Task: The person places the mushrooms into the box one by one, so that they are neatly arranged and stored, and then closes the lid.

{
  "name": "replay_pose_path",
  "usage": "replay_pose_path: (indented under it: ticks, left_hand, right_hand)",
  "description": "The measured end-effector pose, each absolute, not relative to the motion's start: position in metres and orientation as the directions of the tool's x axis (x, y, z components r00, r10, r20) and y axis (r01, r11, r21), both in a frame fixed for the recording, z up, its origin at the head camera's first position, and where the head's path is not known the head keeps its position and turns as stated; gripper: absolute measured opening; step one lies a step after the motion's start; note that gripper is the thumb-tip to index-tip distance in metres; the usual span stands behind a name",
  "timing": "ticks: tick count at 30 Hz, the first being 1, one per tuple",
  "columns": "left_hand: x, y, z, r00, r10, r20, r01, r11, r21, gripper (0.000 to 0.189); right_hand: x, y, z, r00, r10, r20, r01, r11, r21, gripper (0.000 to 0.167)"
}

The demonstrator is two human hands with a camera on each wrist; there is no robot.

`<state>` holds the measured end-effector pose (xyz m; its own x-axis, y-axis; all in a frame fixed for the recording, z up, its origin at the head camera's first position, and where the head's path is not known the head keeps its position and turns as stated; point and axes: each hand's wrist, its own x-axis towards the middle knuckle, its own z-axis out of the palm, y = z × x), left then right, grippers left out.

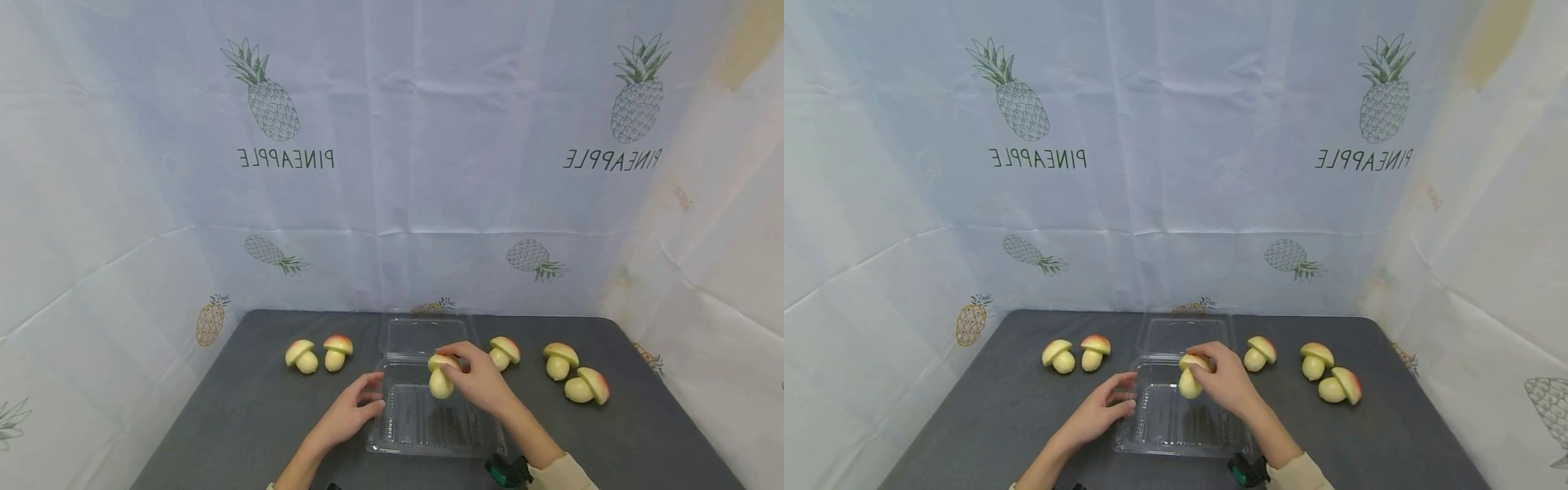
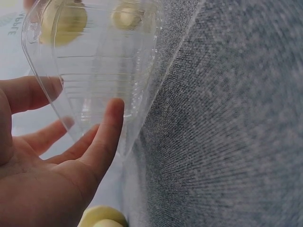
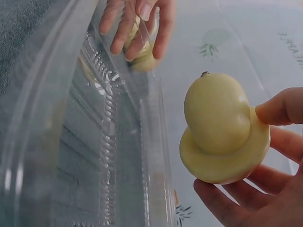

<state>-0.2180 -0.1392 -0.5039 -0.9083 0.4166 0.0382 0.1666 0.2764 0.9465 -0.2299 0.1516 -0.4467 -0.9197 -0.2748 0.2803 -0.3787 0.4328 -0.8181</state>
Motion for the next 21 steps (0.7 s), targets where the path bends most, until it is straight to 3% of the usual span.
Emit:
replay_pose_path:
  ticks: [21]
  left_hand:
    - [-0.218, -0.138, -0.504, -0.915, 0.402, 0.027, 0.152, 0.282, 0.947, 0.054]
  right_hand:
    - [-0.236, 0.114, -0.458, -0.909, -0.327, 0.258, -0.394, 0.480, -0.784, 0.025]
